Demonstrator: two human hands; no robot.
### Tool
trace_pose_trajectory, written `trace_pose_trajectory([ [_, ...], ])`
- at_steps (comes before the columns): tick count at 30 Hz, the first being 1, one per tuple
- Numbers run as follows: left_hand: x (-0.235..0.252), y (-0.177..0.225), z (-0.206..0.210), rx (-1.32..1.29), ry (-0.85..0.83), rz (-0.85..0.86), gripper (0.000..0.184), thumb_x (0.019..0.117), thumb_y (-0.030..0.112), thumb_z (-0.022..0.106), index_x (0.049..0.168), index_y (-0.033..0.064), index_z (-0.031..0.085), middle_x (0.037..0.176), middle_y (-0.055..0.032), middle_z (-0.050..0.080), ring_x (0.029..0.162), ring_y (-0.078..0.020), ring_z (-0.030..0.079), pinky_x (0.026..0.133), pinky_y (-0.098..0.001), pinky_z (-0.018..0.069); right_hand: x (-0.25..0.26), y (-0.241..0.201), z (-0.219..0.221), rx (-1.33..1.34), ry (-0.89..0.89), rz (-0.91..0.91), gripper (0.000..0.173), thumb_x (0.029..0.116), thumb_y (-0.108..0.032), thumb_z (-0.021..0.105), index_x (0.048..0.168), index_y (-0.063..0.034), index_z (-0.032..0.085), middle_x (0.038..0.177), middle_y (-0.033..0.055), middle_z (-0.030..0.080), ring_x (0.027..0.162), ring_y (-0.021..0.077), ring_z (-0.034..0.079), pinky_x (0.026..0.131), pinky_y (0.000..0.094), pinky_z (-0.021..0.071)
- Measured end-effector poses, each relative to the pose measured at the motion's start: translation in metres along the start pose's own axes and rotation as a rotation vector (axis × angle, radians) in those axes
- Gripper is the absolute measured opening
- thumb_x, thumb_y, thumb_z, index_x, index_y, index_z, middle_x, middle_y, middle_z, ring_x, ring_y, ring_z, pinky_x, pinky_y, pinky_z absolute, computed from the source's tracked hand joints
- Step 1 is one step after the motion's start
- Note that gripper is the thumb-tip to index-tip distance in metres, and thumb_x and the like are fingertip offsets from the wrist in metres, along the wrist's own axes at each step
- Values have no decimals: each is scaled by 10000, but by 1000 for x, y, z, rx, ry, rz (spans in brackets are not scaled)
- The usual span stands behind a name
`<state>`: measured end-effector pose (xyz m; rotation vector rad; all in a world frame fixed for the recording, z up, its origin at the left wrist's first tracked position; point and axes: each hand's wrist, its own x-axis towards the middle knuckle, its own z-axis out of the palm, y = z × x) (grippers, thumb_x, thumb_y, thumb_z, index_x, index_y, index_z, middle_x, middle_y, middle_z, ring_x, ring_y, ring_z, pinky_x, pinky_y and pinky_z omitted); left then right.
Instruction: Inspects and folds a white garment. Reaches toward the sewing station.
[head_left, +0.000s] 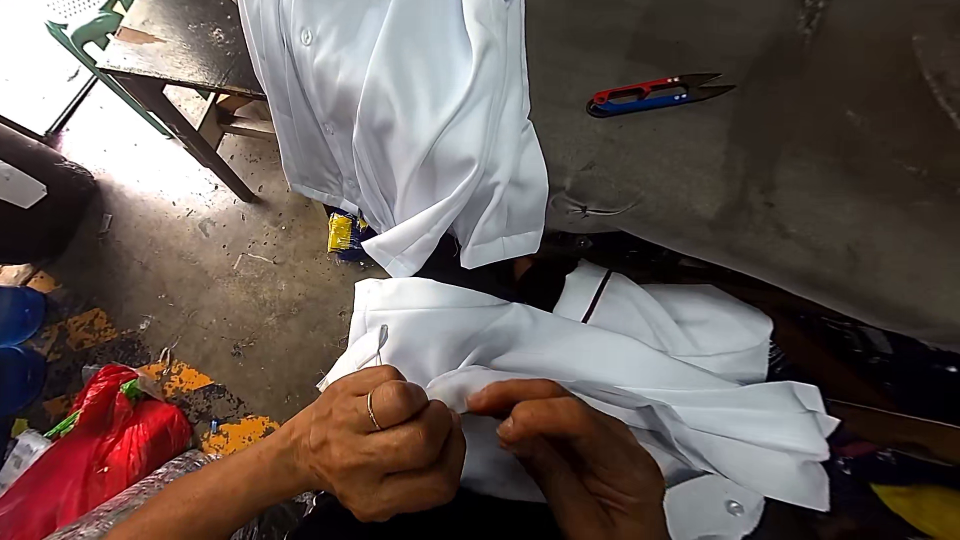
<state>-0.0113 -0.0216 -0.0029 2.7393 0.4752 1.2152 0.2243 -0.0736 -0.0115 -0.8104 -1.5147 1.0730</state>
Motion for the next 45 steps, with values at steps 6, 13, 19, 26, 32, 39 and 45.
trace_pose_trajectory([
  [6,-5,2,14,-36,16,-20,46,1005,62,598,1026,59,639,939,-85,593,833,-194,530,745,-289,449,-1,10,1,116,164,-3,109,1036,-122,614,1105,-84,689,1021,35,745,967,138,732,875,278,616],
  [13,-8,1,21,-55,55,-109,180,981,92,663,1154,51,694,883,-78,554,773,-179,502,701,-273,435,-1,8,0,289,187,153,95,1019,-74,623,1087,-29,671,1023,84,739,928,186,745,847,338,642],
  [19,-8,-2,17,-49,39,-84,29,992,90,619,1018,79,612,911,-69,552,819,-180,510,752,-269,440,1,9,0,379,192,209,96,1018,-44,606,1092,-6,655,1043,105,728,930,214,752,831,375,657],
  [26,2,-3,17,-164,-9,-395,131,972,136,686,1068,72,747,890,-70,625,856,-150,574,757,-251,471,8,6,-8,328,156,265,95,1029,-31,575,1084,11,640,1090,149,726,962,257,755,807,387,664],
  [32,7,-27,4,-1080,-182,-1031,120,993,135,664,1007,26,711,825,23,680,713,-20,621,641,-189,524,12,1,-17,181,119,201,99,1003,-77,652,1067,-12,689,1014,76,679,708,104,670,551,208,586],
  [39,4,-27,9,-1278,-143,-1034,93,985,89,659,1031,20,700,842,13,684,738,-37,633,674,-212,537,8,4,0,-172,163,158,89,933,-141,748,997,-94,789,1004,30,621,847,55,627,686,148,559],
  [45,3,-28,10,-1310,-127,-1034,85,979,71,657,1023,15,704,850,9,693,746,-39,640,681,-213,543,9,6,3,-275,153,162,110,933,-147,746,1007,-74,781,901,0,676,775,34,643,647,153,558],
])
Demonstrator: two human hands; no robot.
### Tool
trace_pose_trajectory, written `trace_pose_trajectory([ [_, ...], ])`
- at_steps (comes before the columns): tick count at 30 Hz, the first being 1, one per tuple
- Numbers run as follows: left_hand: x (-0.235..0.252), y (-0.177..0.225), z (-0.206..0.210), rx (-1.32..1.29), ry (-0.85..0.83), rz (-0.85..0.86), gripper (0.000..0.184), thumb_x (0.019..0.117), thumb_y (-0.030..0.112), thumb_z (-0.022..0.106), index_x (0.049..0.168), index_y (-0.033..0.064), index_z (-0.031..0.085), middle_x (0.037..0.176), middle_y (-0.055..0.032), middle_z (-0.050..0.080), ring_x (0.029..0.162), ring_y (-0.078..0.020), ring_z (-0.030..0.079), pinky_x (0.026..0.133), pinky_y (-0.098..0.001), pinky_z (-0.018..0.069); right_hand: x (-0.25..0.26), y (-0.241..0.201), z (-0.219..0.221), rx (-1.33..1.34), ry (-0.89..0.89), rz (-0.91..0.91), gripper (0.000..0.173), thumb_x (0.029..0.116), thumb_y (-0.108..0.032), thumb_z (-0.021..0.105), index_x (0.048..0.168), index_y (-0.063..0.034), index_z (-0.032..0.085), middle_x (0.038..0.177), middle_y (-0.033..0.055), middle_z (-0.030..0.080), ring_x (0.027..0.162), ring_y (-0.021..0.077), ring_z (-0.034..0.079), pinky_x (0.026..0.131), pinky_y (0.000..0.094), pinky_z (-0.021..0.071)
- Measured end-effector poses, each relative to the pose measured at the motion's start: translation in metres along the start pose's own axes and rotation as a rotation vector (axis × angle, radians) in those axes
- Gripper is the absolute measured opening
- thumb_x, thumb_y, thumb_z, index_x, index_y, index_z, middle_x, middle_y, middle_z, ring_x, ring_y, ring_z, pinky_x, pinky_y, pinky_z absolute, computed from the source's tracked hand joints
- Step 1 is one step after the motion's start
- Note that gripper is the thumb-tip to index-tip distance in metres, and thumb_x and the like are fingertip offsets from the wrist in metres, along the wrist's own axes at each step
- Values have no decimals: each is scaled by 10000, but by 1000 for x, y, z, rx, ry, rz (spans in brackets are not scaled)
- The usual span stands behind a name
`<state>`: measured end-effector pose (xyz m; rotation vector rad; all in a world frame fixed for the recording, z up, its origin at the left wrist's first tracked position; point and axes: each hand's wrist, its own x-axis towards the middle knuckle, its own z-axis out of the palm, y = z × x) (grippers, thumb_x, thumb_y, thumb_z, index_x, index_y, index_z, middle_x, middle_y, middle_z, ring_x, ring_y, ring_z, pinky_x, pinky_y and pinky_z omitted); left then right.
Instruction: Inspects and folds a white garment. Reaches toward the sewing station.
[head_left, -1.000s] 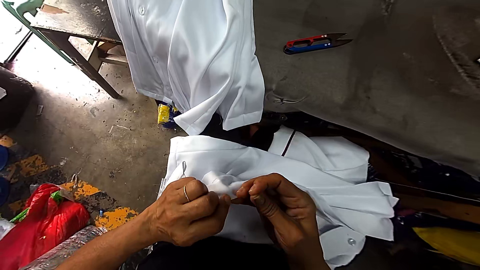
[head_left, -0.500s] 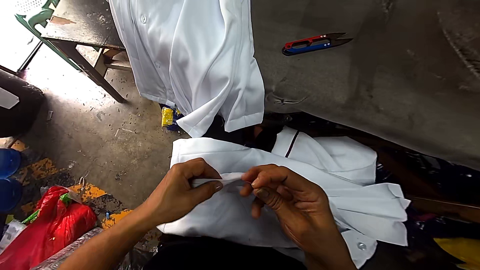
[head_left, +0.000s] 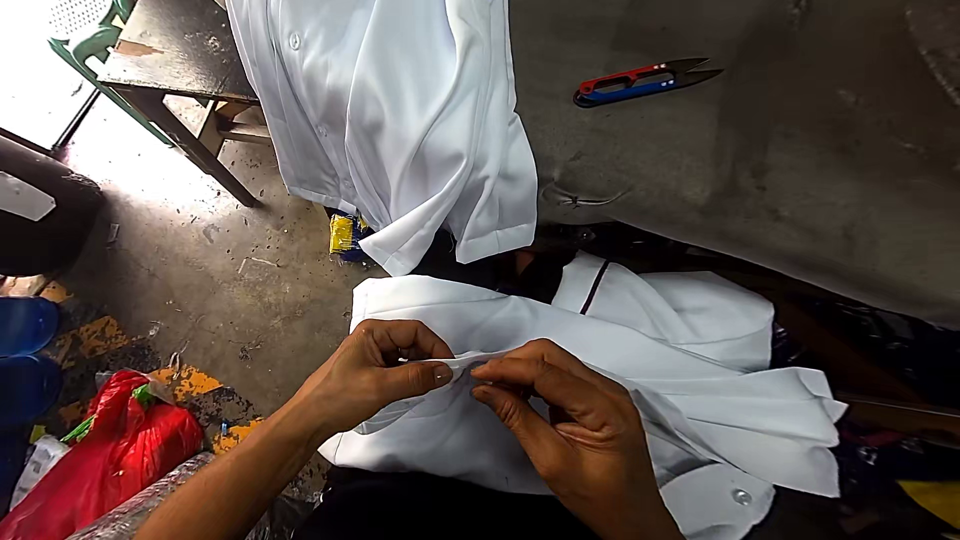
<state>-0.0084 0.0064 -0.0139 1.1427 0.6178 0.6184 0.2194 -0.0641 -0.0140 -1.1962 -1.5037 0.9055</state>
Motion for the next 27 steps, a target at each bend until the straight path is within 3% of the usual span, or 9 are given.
trace_pose_trajectory([
  [11,1,-2,0,-23,-2,-6,83,973,70,665,1016,17,711,845,7,690,745,-40,637,683,-213,539,4,-1,1,-94,4,-13,101,942,-176,730,973,-115,804,847,-31,636,719,-17,585,585,109,483],
  [27,1,0,0,-25,-5,-4,75,971,57,655,1004,22,712,831,15,687,734,-31,632,673,-205,534,6,-4,-5,-147,-56,-39,133,962,-166,690,995,-110,806,852,-30,636,724,-30,564,599,98,464],
])
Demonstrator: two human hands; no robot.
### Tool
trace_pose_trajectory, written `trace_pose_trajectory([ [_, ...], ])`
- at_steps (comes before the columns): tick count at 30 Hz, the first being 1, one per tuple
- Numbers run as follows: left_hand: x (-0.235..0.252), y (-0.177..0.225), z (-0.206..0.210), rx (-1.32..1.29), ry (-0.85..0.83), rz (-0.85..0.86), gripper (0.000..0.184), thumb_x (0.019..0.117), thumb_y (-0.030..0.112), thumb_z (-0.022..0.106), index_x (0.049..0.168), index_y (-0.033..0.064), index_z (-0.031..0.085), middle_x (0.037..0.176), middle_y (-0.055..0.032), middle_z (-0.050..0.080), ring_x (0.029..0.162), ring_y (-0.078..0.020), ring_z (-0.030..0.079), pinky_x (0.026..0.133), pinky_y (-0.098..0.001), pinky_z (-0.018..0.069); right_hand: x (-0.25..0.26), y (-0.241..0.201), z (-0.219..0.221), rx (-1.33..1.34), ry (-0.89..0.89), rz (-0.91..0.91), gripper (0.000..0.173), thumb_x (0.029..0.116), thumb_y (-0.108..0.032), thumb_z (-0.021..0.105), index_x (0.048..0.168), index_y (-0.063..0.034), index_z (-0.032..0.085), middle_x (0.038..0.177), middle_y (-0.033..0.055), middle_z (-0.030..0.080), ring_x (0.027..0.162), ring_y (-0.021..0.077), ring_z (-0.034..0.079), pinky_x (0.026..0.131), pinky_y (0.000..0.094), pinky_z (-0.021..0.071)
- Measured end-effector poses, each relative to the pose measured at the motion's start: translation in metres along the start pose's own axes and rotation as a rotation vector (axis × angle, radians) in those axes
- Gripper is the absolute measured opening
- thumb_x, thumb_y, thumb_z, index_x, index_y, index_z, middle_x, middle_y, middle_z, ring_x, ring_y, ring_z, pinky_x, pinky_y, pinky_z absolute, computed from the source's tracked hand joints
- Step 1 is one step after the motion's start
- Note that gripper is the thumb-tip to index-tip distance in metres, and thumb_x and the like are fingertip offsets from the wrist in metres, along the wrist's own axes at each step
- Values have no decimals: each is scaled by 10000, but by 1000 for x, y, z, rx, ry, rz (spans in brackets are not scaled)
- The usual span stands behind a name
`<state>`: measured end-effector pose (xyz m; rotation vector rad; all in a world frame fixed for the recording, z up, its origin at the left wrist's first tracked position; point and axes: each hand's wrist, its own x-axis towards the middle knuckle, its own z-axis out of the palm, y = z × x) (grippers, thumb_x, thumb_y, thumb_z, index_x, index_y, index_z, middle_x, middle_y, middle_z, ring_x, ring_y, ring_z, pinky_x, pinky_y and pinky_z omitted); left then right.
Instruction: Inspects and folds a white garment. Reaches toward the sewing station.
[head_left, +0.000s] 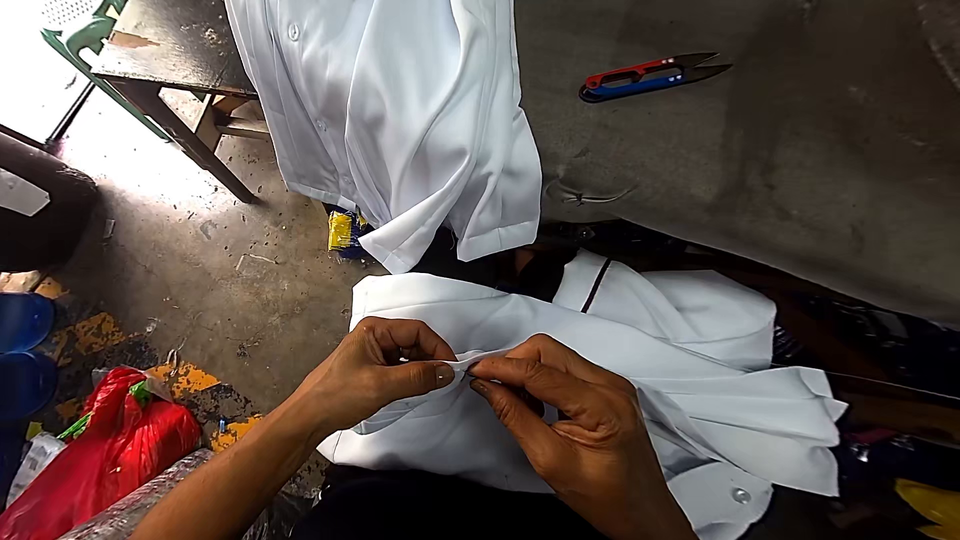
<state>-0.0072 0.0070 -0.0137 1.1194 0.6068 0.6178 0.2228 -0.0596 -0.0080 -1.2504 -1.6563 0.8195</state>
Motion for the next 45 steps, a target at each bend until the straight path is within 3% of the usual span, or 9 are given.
trace_pose_trajectory([
  [7,-1,1,1,-7,-4,-6,74,964,44,656,1005,19,713,837,14,695,744,-35,643,684,-212,545,5,-2,-2,-4,-37,-1,133,960,-185,694,979,-112,803,824,-39,618,706,-44,547,585,90,447],
  [19,-1,1,1,-49,-39,-19,75,969,45,649,994,27,717,838,16,695,752,-34,643,692,-214,544,7,4,-8,145,-115,0,115,961,-157,701,996,-91,789,851,-24,640,738,-3,596,623,119,503],
  [31,-2,0,3,49,-19,70,65,936,38,706,978,37,656,835,11,668,741,-33,623,670,-200,518,8,5,-4,141,-122,-10,118,966,-172,702,997,-95,784,841,-29,628,720,-12,583,602,113,491],
  [37,-8,4,0,148,25,91,116,995,98,641,1007,8,713,866,19,692,748,-10,636,663,-181,537,9,6,-4,131,-111,-15,121,967,-173,701,1007,-95,785,846,-28,627,724,-10,580,603,115,488],
  [45,-9,5,0,210,62,98,86,956,73,685,974,4,734,880,-6,697,767,-31,649,675,-195,550,7,6,-2,88,-136,-27,133,970,-183,687,1005,-101,786,834,-34,615,718,-30,563,598,98,468],
])
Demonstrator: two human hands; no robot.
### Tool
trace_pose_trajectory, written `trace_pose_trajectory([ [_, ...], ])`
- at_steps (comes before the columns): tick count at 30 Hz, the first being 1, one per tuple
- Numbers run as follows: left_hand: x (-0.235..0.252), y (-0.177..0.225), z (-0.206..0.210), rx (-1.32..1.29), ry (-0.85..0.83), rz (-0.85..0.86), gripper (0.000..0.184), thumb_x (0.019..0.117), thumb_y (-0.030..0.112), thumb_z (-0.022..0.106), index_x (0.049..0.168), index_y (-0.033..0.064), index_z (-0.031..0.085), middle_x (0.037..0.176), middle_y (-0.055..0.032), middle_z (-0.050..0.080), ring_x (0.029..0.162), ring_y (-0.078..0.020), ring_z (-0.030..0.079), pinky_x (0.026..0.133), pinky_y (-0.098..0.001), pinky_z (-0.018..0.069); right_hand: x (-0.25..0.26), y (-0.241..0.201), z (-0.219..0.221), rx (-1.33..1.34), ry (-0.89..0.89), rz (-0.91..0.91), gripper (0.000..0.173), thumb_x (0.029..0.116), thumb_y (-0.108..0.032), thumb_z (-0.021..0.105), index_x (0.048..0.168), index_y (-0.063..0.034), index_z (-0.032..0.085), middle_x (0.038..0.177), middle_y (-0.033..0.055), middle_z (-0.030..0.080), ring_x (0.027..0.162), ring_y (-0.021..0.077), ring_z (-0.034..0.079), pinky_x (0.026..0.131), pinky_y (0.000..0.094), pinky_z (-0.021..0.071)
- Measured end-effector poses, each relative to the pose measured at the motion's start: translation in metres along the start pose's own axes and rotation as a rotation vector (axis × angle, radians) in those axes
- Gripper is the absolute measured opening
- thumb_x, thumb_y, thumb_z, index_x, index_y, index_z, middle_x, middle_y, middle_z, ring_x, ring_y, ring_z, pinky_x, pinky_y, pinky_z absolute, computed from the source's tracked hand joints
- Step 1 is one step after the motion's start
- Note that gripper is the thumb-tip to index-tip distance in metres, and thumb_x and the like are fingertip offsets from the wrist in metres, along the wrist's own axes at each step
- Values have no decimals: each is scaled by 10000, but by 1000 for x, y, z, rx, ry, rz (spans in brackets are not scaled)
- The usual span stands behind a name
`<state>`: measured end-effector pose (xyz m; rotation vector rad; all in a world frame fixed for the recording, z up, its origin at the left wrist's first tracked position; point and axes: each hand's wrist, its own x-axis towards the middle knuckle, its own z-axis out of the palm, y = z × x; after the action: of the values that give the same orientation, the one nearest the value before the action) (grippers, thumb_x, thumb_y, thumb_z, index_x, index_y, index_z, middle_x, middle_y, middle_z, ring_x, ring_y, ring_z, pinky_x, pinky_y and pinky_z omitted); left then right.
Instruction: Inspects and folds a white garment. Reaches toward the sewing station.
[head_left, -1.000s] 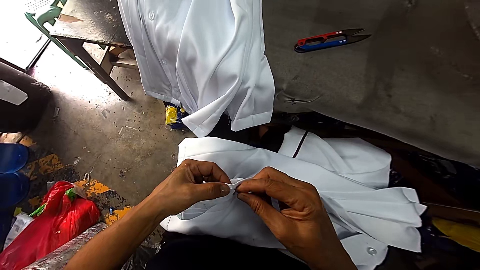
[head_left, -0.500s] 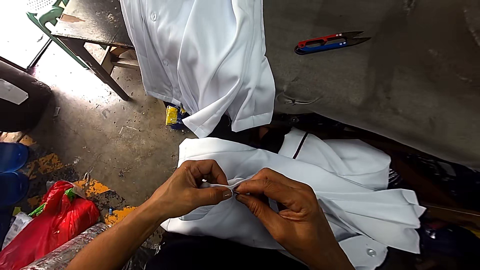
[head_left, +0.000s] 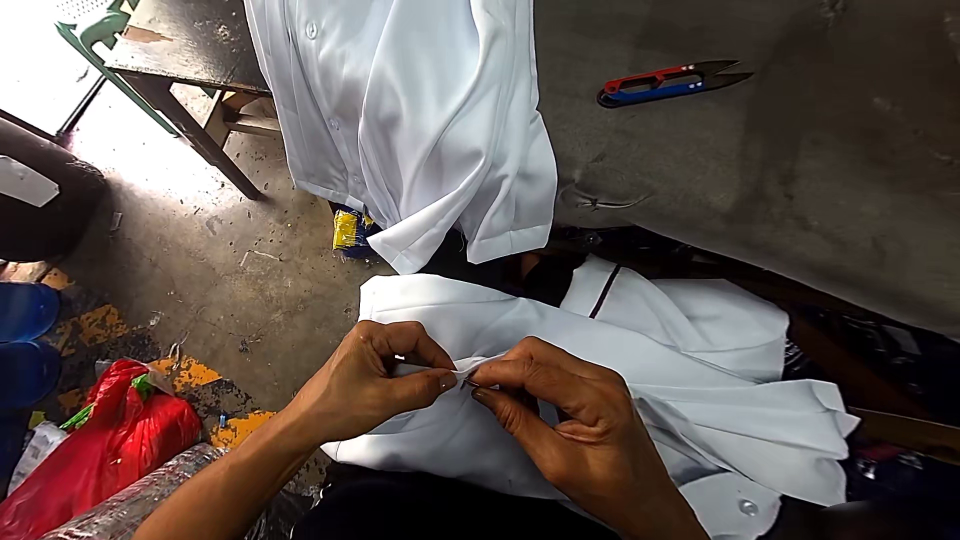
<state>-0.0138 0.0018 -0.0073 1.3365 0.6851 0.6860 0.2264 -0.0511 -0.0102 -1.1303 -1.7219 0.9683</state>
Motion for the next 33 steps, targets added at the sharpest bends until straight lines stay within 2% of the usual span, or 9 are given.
trace_pose_trajectory([
  [7,-2,3,0,68,27,18,65,946,66,685,975,11,705,866,-11,688,740,-39,637,654,-199,541,-1,2,2,-36,-7,-16,154,976,-184,665,1024,-108,790,830,-34,608,718,-34,550,603,94,453],
  [33,0,3,-3,-73,-41,-23,64,968,73,665,977,21,702,818,22,673,709,-13,614,637,-180,512,2,-1,-1,25,-30,-18,145,977,-181,667,1021,-100,779,832,-37,606,717,-30,554,596,96,456],
])
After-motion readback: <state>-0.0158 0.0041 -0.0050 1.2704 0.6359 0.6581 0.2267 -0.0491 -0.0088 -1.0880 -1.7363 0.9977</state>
